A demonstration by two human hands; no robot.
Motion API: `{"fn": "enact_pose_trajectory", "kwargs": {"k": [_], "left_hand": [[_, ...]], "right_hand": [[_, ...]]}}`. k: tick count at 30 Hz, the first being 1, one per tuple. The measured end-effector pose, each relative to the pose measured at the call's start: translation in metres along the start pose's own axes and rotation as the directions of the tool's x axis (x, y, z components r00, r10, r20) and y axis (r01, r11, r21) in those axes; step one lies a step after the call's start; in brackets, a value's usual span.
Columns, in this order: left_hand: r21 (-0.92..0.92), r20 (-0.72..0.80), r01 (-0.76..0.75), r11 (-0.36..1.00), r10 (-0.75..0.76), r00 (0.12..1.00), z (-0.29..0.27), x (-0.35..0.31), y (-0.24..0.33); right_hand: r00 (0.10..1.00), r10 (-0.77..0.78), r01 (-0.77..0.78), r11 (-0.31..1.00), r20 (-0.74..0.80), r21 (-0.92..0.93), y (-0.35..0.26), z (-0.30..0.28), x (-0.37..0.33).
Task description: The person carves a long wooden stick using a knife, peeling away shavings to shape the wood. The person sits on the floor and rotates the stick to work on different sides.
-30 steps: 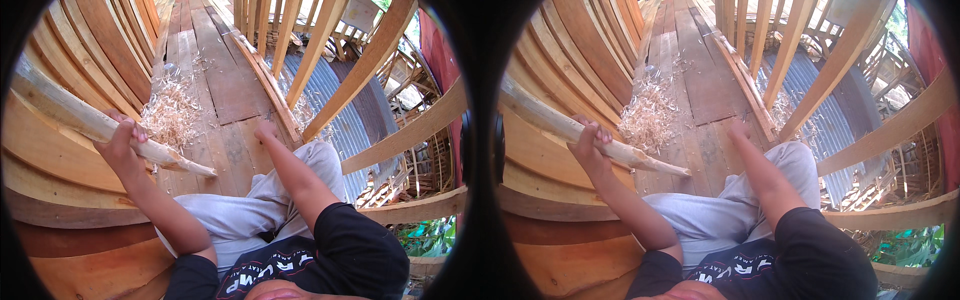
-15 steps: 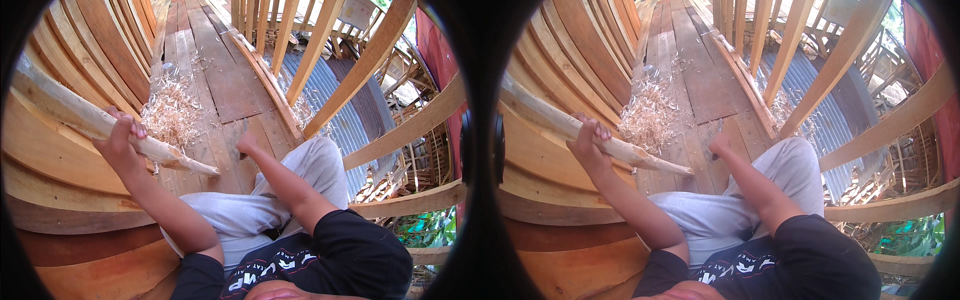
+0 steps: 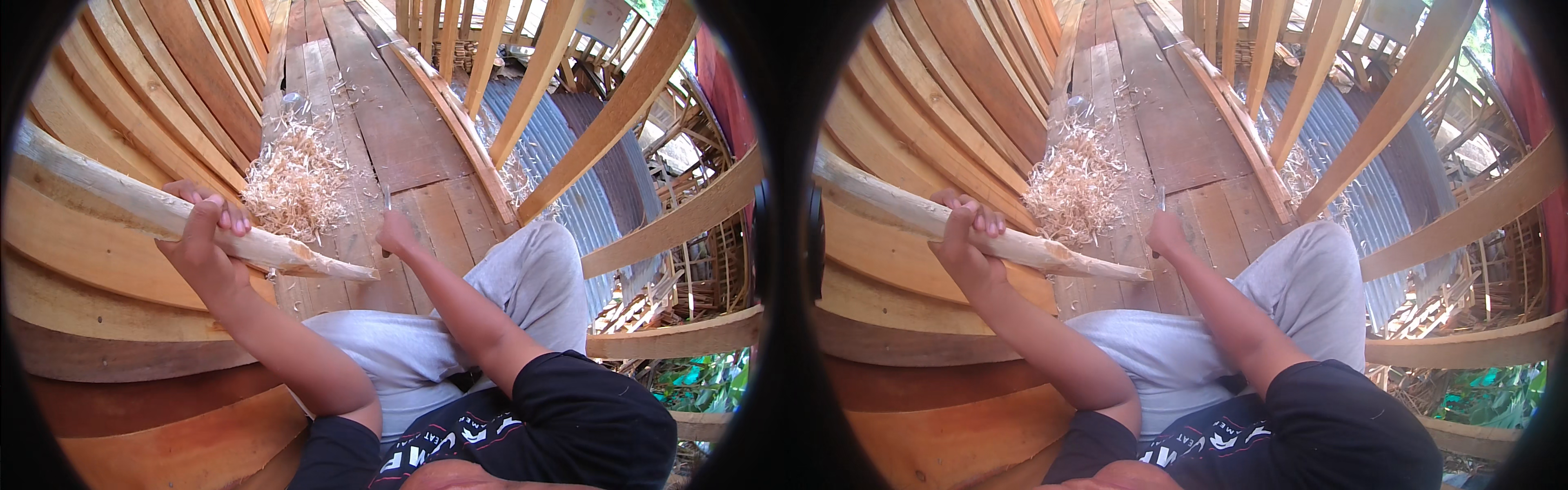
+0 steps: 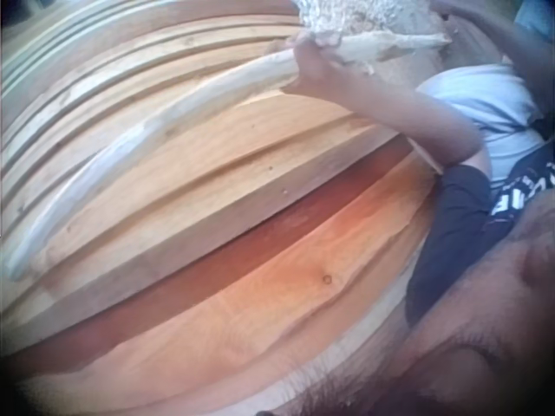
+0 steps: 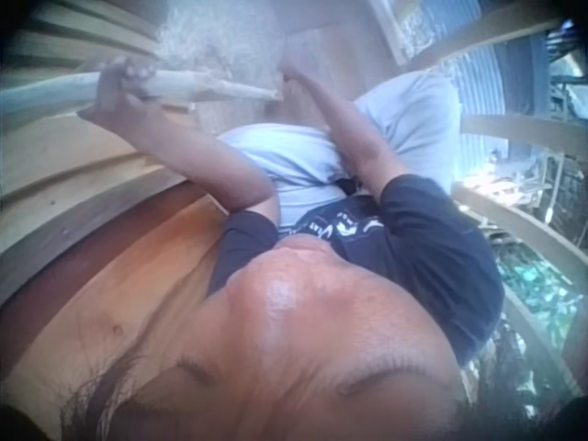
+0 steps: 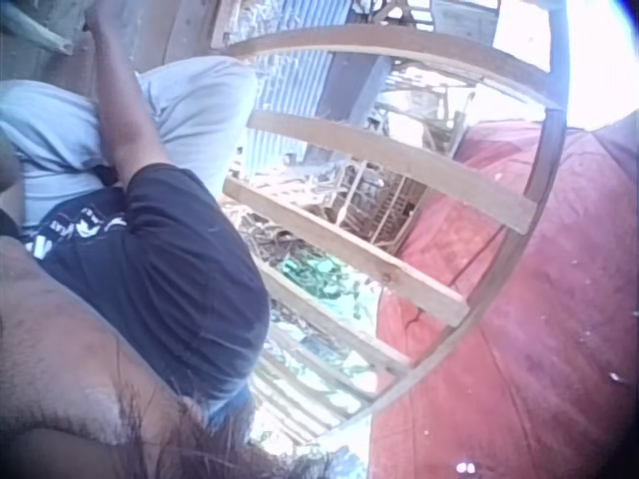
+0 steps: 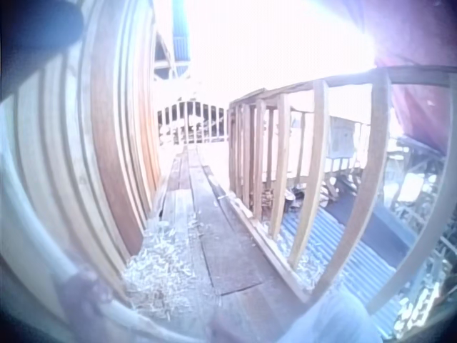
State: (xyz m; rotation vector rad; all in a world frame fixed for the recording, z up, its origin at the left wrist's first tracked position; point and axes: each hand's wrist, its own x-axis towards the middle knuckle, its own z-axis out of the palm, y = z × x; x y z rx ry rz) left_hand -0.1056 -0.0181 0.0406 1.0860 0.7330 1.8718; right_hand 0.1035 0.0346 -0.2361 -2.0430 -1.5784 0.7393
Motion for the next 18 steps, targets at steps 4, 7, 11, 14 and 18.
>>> {"fn": "enact_pose_trajectory", "kwargs": {"k": [4, 7, 11, 14, 18], "left_hand": [[0.003, 0.003, 0.007, 1.000, -0.007, 1.000, 0.000, 0.001, 0.000], [0.012, 0.008, 0.002, 1.000, -0.002, 1.000, -0.002, 0.001, 0.000], [0.010, 0.009, 0.000, 1.000, 0.000, 1.000, 0.000, 0.000, 0.001], [0.006, 0.017, 0.011, 1.000, -0.011, 1.000, 0.000, 0.001, 0.000], [0.008, 0.034, 0.011, 1.000, -0.011, 0.999, 0.001, 0.002, -0.002]], "right_hand": [[1.000, -0.008, 0.007, 0.994, -0.001, -0.107, 0.012, 0.004, 0.018], [0.996, -0.077, 0.071, 0.987, -0.037, -0.144, 0.007, 0.010, 0.017], [0.996, -0.085, 0.085, 0.968, 0.010, -0.235, 0.008, 0.021, 0.015], [0.991, -0.137, 0.131, 0.956, -0.003, -0.264, 0.014, 0.036, 0.018], [0.958, -0.192, 0.222, 0.967, 0.214, -0.128, 0.004, 0.034, 0.024]]}}
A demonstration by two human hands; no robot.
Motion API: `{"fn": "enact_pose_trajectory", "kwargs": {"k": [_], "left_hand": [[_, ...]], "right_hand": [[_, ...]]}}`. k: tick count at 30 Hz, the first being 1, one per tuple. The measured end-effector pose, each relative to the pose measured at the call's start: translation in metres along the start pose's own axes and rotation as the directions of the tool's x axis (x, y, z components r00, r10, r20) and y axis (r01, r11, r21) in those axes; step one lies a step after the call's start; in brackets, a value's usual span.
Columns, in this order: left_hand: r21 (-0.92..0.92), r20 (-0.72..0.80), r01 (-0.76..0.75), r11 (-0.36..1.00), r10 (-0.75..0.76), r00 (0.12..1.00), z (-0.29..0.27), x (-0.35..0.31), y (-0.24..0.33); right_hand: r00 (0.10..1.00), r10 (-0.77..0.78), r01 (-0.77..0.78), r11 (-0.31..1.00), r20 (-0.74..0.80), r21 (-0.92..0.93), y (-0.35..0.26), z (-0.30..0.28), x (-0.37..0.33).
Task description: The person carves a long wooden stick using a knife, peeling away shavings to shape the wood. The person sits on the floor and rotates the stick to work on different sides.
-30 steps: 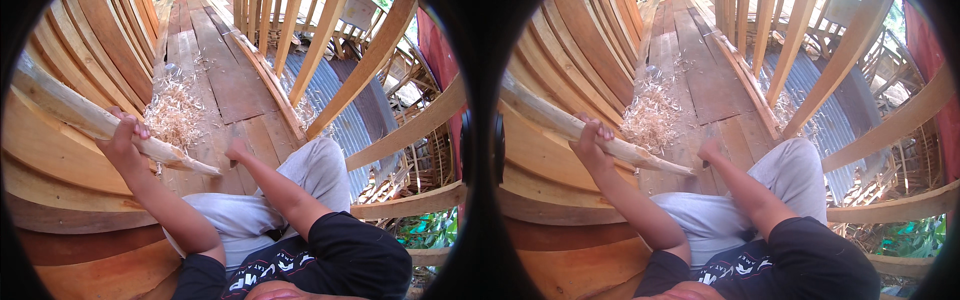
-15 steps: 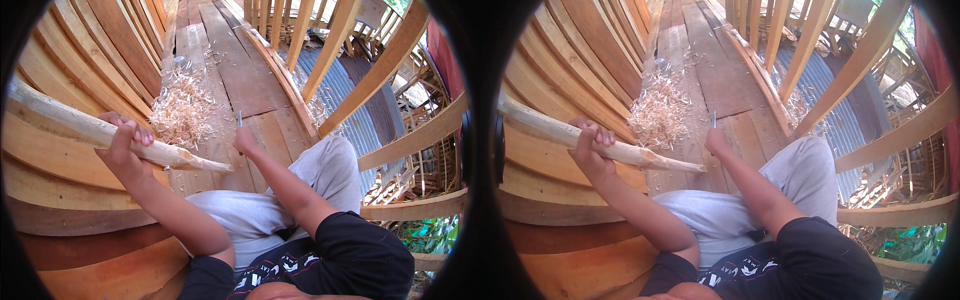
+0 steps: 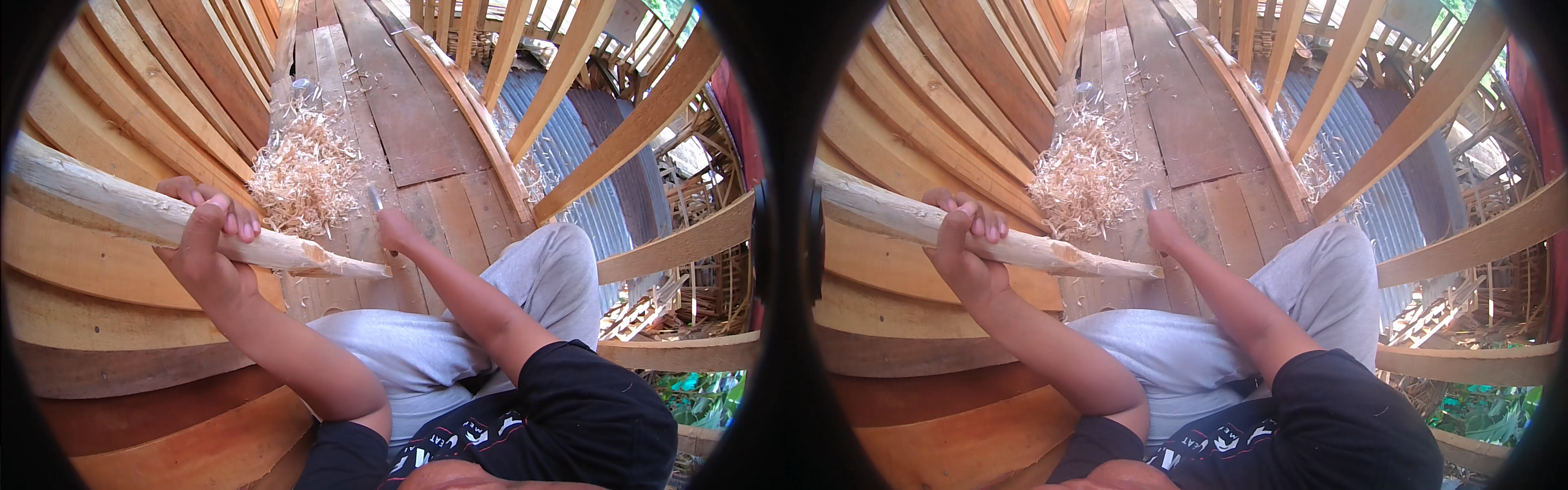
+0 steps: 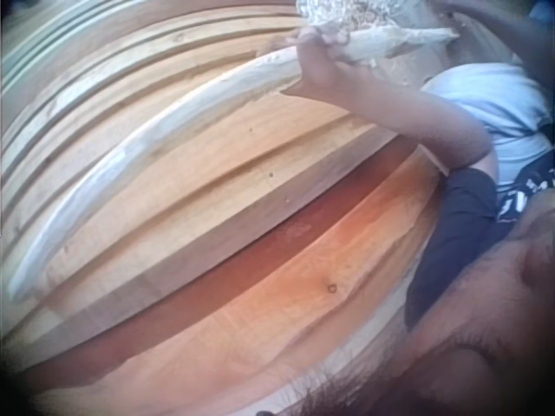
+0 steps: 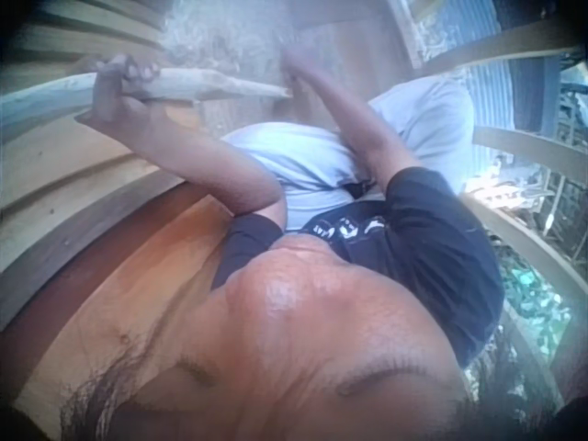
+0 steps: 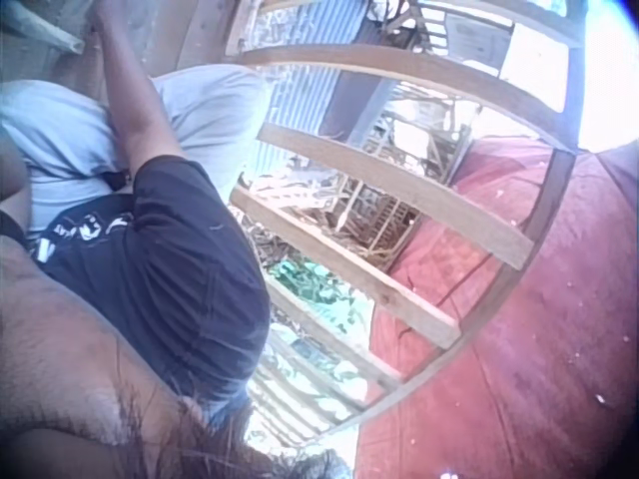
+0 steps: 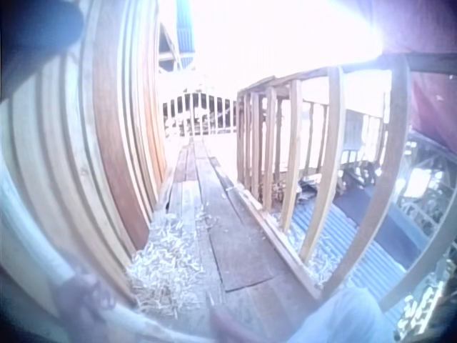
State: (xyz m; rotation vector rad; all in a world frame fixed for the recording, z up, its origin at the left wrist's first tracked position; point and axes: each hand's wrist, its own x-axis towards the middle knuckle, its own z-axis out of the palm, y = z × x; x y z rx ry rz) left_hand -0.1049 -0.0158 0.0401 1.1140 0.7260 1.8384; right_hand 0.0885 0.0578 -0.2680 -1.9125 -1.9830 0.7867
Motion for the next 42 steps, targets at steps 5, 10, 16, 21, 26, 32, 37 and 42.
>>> {"fn": "enact_pose_trajectory", "kwargs": {"k": [5, 10, 16, 21, 26, 32, 37, 42], "left_hand": [[0.010, -0.012, -0.009, 1.000, 0.009, 1.000, 0.001, 0.000, 0.001], [0.017, -0.068, -0.070, 0.997, 0.071, 0.995, 0.005, -0.009, 0.008], [-0.052, -0.022, -0.050, 0.997, 0.049, 0.999, 0.029, -0.012, -0.007], [-0.086, -0.048, -0.083, 0.993, 0.079, 0.996, 0.063, -0.024, -0.031], [-0.181, -0.007, -0.145, 0.973, 0.147, 0.989, 0.084, -0.035, -0.035], [-0.175, 0.074, -0.265, 0.948, 0.281, 0.957, 0.097, -0.042, -0.057], [-0.089, 0.075, -0.311, 0.946, 0.318, 0.945, 0.098, -0.040, -0.075], [0.008, 0.141, -0.341, 0.940, 0.337, 0.931, 0.099, -0.039, -0.091]], "right_hand": [[0.949, -0.166, 0.231, 0.944, -0.268, 0.235, -0.008, -0.020, -0.002], [0.984, -0.022, 0.079, 0.943, -0.174, 0.324, -0.004, -0.060, -0.004], [0.987, 0.043, 0.024, 0.913, -0.154, 0.408, -0.003, -0.136, -0.020], [0.974, -0.067, 0.110, 0.976, -0.218, 0.190, 0.035, -0.169, -0.028], [0.986, -0.082, 0.116, 0.964, -0.145, 0.238, 0.080, -0.180, -0.041], [0.992, -0.001, 0.062, 0.866, -0.123, 0.496, 0.088, -0.172, -0.033], [0.986, 0.092, -0.162, 0.722, 0.139, 0.672, 0.079, -0.174, -0.024], [0.962, -0.001, -0.183, 0.743, 0.274, 0.644, 0.072, -0.164, -0.020]]}}
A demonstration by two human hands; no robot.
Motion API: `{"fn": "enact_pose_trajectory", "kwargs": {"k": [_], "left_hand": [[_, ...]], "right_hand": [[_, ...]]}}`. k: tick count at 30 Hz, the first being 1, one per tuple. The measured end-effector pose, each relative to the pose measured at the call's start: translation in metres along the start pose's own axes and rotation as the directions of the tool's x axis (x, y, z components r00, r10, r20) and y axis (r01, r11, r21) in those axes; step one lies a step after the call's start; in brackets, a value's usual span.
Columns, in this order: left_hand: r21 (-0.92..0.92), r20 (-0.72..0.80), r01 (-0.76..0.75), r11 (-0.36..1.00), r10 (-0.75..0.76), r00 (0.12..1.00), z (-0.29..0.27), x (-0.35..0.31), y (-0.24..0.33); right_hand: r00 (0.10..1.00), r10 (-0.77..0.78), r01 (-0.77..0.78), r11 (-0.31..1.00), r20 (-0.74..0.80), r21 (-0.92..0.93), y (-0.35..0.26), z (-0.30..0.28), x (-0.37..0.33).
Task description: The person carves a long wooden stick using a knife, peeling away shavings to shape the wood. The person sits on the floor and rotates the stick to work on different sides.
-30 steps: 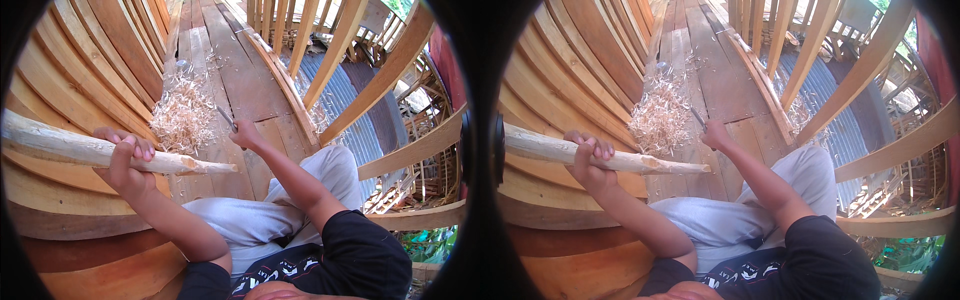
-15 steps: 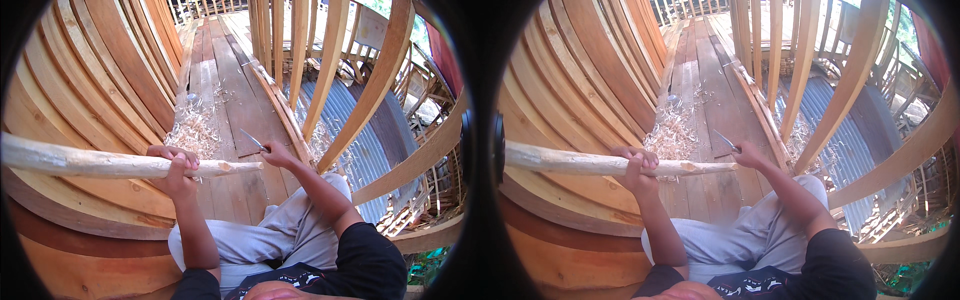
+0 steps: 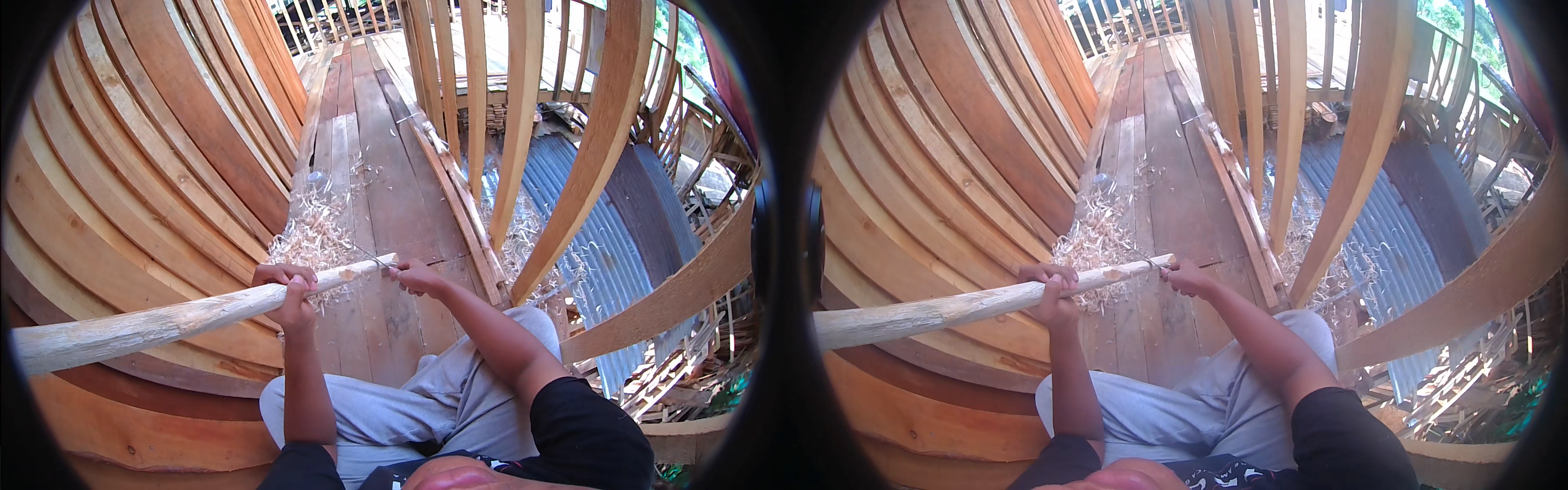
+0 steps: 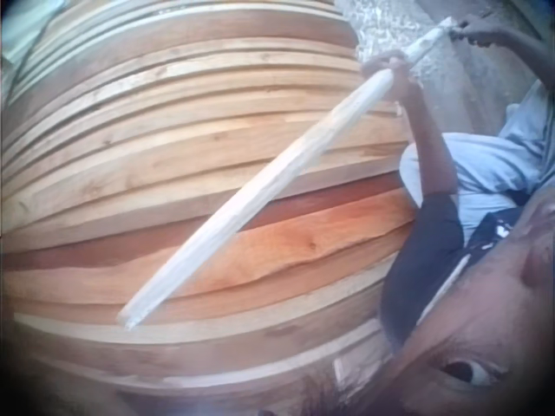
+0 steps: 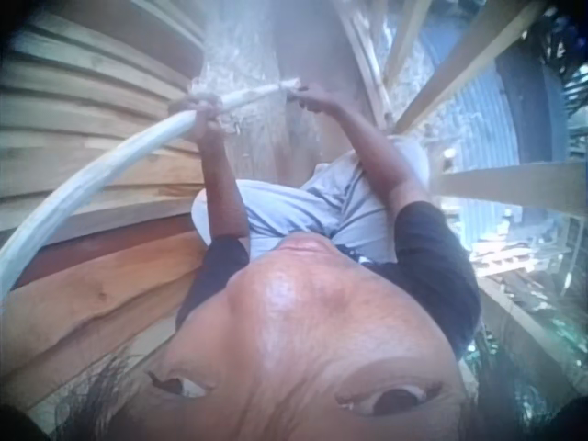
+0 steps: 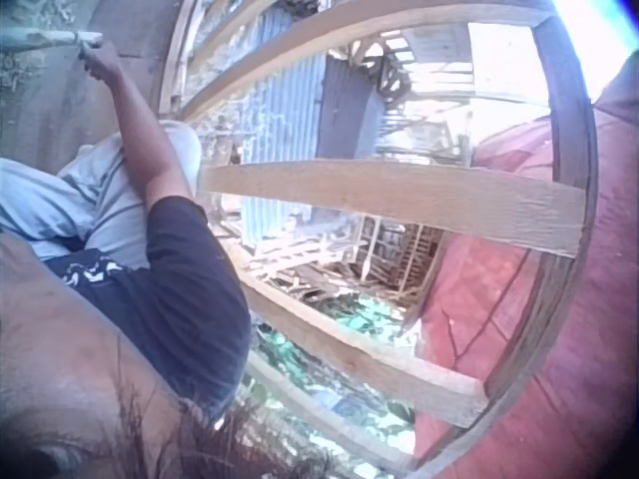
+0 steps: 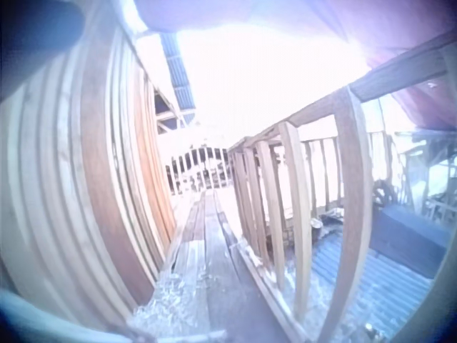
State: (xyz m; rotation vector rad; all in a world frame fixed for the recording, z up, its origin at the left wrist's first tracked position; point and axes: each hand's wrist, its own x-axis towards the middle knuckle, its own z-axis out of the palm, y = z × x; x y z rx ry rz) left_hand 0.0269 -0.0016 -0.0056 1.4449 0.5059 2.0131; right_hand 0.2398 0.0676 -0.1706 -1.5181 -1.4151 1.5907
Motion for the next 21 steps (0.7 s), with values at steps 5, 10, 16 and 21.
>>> {"fn": "enact_pose_trajectory", "kwargs": {"k": [5, 10, 16, 21], "left_hand": [[-0.049, 0.109, 0.023, 0.999, -0.017, 0.994, -0.002, -0.003, -0.011], [-0.057, 0.241, 0.051, 0.997, -0.035, 0.970, -0.008, -0.003, -0.011], [-0.161, 0.285, 0.069, 0.985, -0.020, 0.958, -0.027, 0.010, -0.018], [-0.187, 0.290, 0.081, 0.979, -0.024, 0.957, -0.036, 0.010, -0.019]], "right_hand": [[0.966, 0.236, -0.240, 0.970, -0.102, -0.035, 0.002, 0.015, 0.015], [0.955, -0.181, 0.092, 0.935, -0.237, -0.342, -0.001, 0.039, 0.028], [0.916, -0.199, 0.031, 0.900, -0.347, -0.435, 0.006, 0.024, 0.023], [0.909, -0.238, 0.037, 0.864, -0.342, -0.502, 0.007, 0.028, 0.019]]}}
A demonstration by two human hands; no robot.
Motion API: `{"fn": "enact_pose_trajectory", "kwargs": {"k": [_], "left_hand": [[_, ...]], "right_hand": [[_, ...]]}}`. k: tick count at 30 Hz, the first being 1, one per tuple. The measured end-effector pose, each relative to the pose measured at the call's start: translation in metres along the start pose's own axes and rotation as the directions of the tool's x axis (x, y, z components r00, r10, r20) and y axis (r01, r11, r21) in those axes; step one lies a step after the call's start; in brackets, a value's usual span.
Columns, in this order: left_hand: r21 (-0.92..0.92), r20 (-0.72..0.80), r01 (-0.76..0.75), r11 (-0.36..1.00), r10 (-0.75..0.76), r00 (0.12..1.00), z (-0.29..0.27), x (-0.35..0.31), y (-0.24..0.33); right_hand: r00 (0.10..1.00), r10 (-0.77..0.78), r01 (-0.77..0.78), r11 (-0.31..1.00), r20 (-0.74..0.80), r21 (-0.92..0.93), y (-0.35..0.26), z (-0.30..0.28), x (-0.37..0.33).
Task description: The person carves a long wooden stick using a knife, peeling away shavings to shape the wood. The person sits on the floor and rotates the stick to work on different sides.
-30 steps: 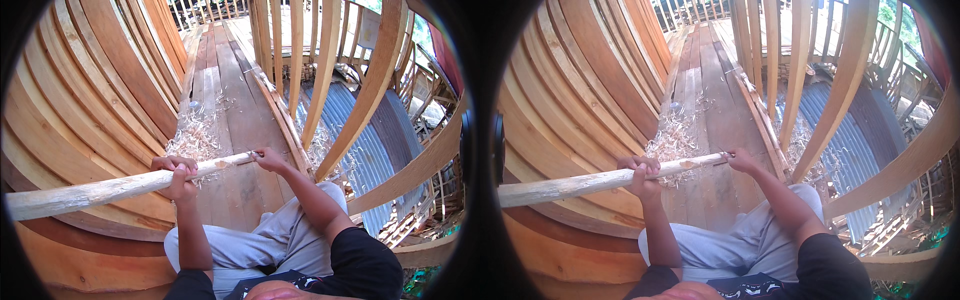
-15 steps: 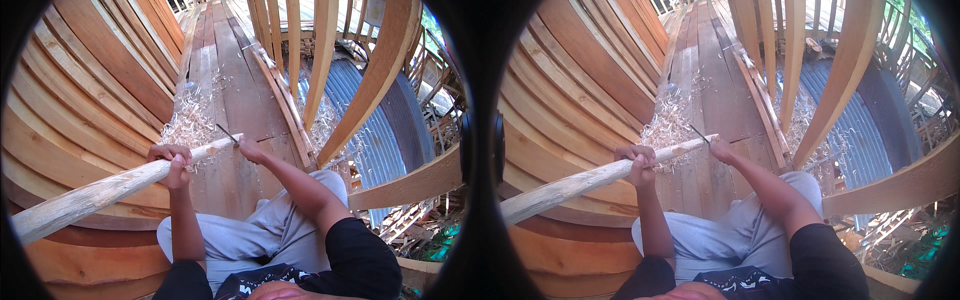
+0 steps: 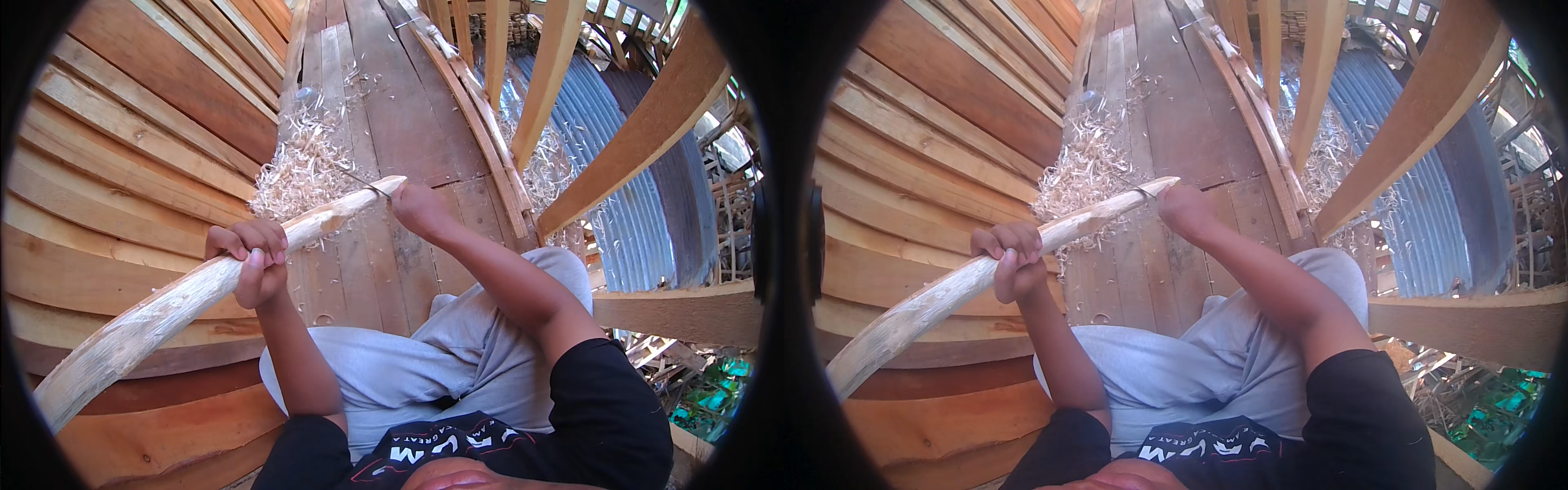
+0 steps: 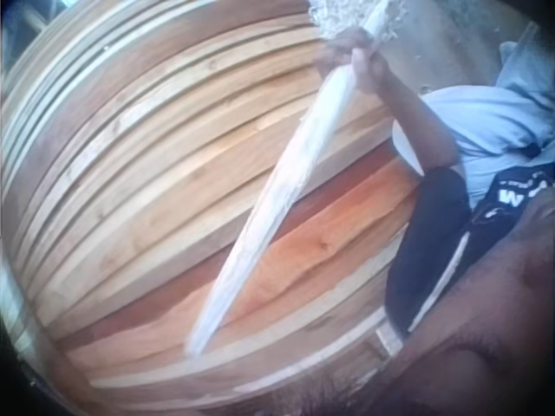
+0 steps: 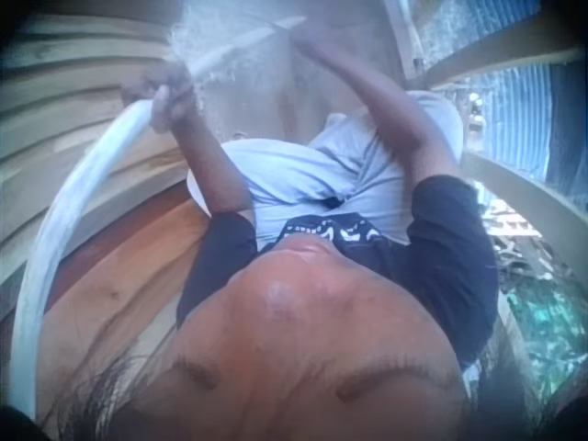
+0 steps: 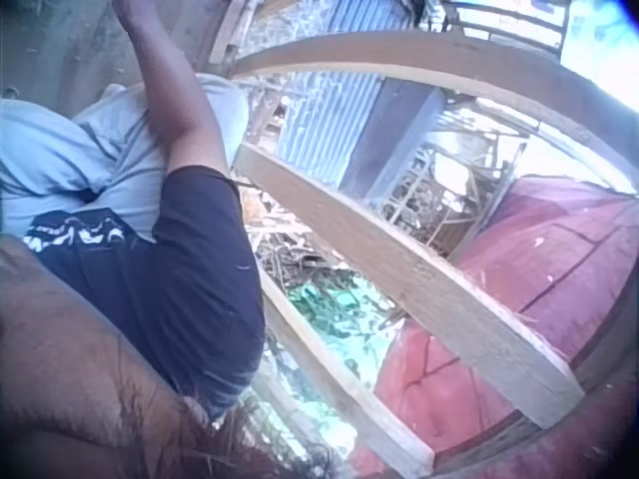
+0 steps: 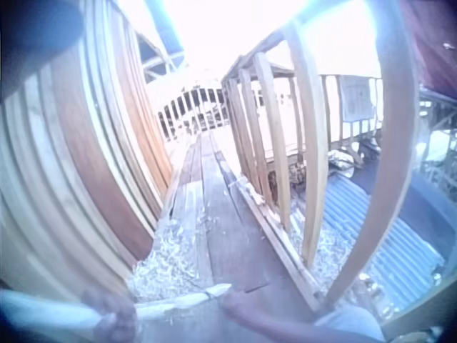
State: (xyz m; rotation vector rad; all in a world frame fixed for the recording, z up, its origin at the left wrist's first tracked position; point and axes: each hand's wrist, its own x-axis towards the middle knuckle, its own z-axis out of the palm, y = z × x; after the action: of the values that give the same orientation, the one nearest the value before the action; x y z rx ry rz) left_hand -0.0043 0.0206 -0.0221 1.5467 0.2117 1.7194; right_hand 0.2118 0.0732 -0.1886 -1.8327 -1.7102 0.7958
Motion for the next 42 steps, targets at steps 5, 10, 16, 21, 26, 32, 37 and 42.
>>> {"fn": "enact_pose_trajectory", "kwargs": {"k": [5, 10, 16, 21, 26, 32, 37, 42], "left_hand": [[-0.008, 0.065, -0.007, 1.000, 0.007, 0.998, 0.000, 0.001, 0.002], [0.008, 0.183, -0.012, 1.000, 0.010, 0.983, 0.006, 0.005, 0.001], [0.253, -0.134, 0.235, 0.939, -0.206, 0.969, 0.025, 0.019, 0.016], [0.043, -0.254, 0.011, 0.999, 0.001, 0.967, 0.022, 0.006, -0.011], [0.052, -0.206, 0.020, 0.998, -0.009, 0.979, 0.019, 0.003, -0.009], [0.028, -0.163, 0.059, 0.998, -0.053, 0.985, 0.020, 0.015, -0.014], [0.068, -0.212, 0.064, 0.996, -0.049, 0.976, 0.016, 0.011, -0.009], [0.069, -0.361, 0.090, 0.994, -0.059, 0.931, 0.017, 0.014, 0.007]], "right_hand": [[0.995, -0.066, 0.067, 0.998, -0.079, 0.009, -0.040, -0.004, -0.010], [1.000, 0.022, -0.022, 0.999, 0.004, -0.029, 0.022, 0.015, 0.020], [0.977, -0.050, 0.032, 0.996, 0.209, 0.087, -0.002, -0.007, 0.017], [0.972, 0.159, -0.182, 0.975, 0.171, 0.127, 0.021, 0.006, 0.023], [0.997, 0.051, -0.058, 0.989, 0.059, 0.137, -0.030, 0.006, 0.004], [0.992, 0.120, -0.123, 0.984, 0.032, 0.128, 0.055, 0.018, 0.021], [0.981, 0.112, -0.138, 0.977, 0.157, 0.163, -0.036, -0.007, 0.001], [0.988, 0.039, -0.055, 0.993, 0.149, 0.107, -0.021, -0.007, -0.001]]}}
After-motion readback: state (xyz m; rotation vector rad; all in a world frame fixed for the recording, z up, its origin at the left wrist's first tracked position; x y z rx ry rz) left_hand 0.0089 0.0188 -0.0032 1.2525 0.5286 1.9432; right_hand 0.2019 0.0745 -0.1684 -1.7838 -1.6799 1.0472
